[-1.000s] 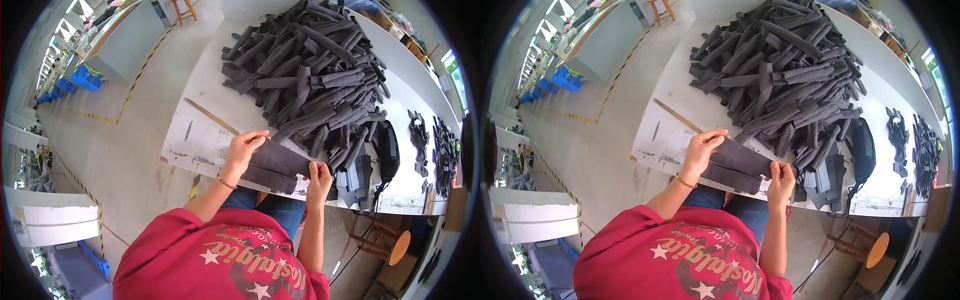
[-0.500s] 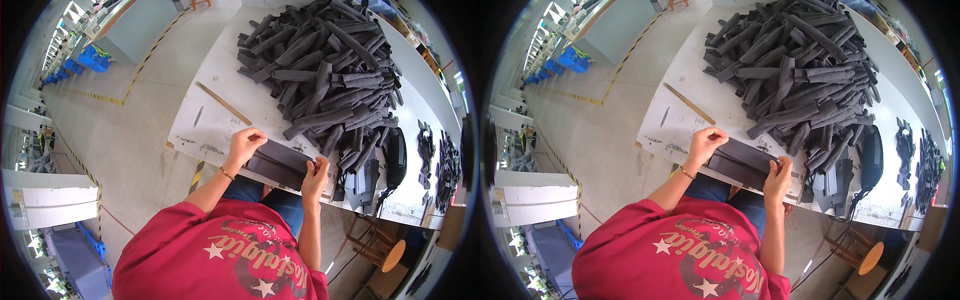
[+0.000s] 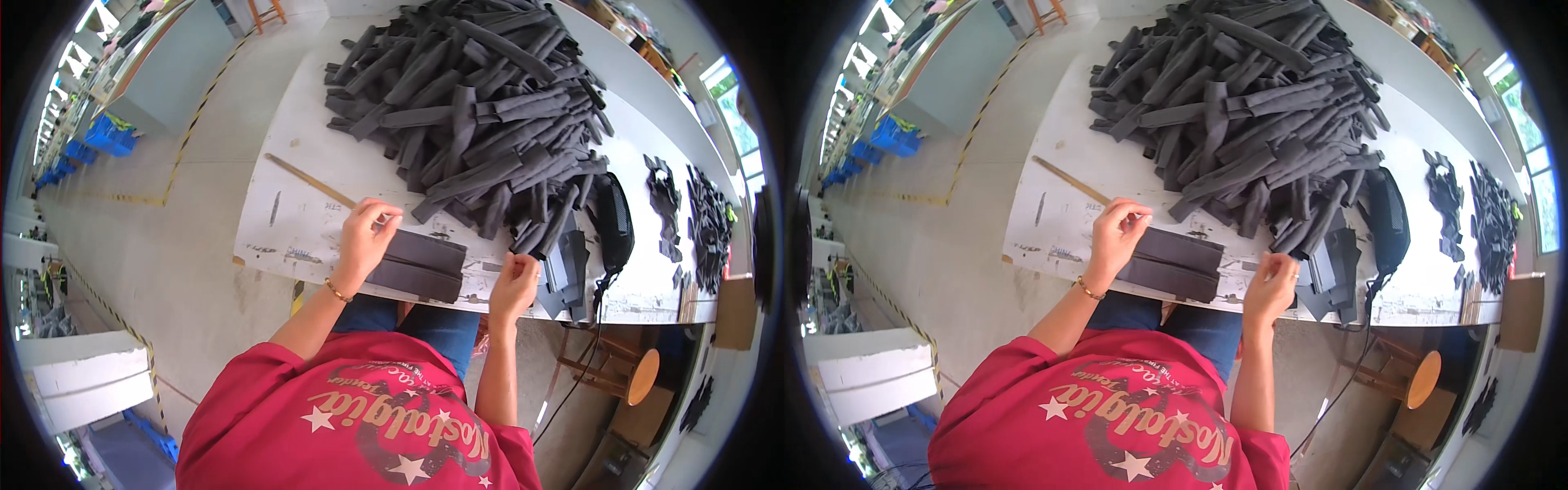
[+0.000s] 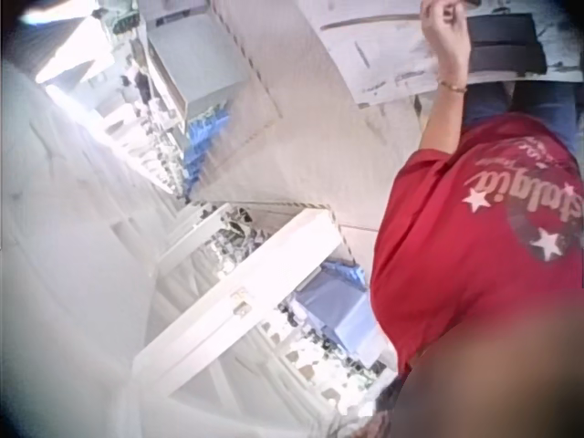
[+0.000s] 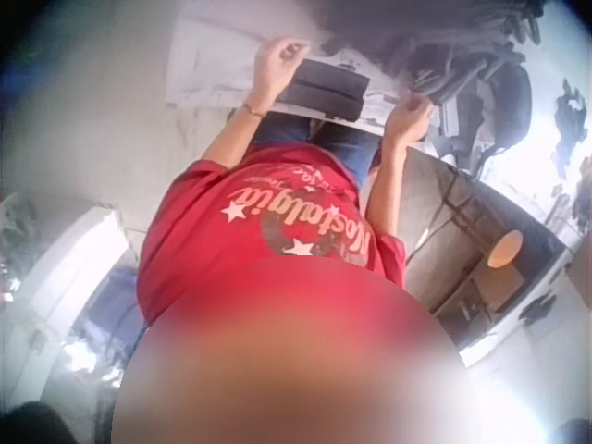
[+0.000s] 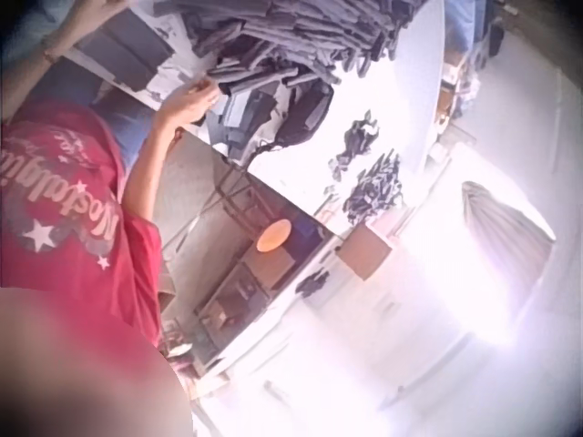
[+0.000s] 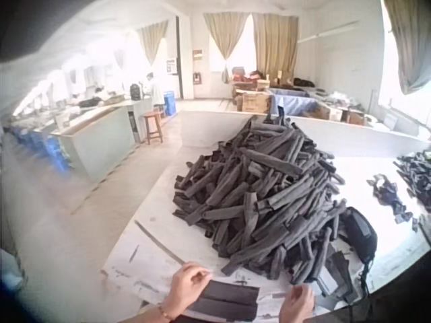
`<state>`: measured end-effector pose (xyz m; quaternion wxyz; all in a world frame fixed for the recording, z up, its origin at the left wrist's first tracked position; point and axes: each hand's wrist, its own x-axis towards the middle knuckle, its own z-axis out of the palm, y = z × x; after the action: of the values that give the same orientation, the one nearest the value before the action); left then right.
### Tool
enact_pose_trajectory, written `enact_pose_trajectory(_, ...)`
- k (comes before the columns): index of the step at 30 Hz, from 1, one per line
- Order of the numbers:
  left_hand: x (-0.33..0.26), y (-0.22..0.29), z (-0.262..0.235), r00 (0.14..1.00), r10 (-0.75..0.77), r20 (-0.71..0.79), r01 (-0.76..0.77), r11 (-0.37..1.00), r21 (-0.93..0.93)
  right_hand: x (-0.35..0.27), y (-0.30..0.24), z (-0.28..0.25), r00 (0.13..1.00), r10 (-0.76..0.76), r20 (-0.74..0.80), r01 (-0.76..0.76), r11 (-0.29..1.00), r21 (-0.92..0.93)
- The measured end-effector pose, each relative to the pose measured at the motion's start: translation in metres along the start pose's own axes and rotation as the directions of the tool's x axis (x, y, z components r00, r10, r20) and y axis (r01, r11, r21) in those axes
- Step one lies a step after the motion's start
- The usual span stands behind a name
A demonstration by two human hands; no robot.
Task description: Folding and fitting gray foam padding strips into shape at a factory workbench.
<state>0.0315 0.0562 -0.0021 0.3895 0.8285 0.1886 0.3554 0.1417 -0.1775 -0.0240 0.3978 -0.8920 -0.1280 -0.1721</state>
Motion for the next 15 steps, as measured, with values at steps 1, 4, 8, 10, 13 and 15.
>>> enact_pose_trajectory(1, 0.001, 0.012, 0.007, 0.99, -0.115, 0.083, 0.126, 0.982, -0.143, 0.007, 0.006, -0.006, 0.999, 0.017, -0.044, -0.018, 0.999, -0.032)
enact_pose_trajectory(4, 0.001, 0.036, 0.044, 0.93, -0.073, 0.361, 0.187, 0.938, -0.292, 0.032, 0.019, -0.02, 0.975, 0.143, -0.172, -0.149, 0.988, -0.025)
enact_pose_trajectory(8, 0.001, 0.08, 0.104, 0.895, 0.166, 0.414, 0.035, 0.899, -0.436, 0.063, 0.056, -0.049, 0.947, 0.274, -0.165, -0.28, 0.96, -0.013)
enact_pose_trajectory(10, 0.01, 0.103, 0.128, 0.872, 0.33, 0.362, -0.115, 0.856, -0.503, 0.063, 0.081, -0.06, 0.953, 0.274, -0.131, -0.282, 0.958, -0.047)
enact_pose_trajectory(13, 0.034, 0.124, 0.178, 0.862, 0.316, 0.396, -0.089, 0.864, -0.496, 0.056, 0.095, -0.067, 0.99, 0.064, 0.126, -0.046, 0.989, -0.14)
enact_pose_trajectory(15, 0.047, 0.129, 0.223, 0.899, 0.228, 0.373, -0.061, 0.91, -0.41, 0.059, 0.095, -0.06, 0.985, -0.061, 0.162, 0.101, 0.962, -0.254)
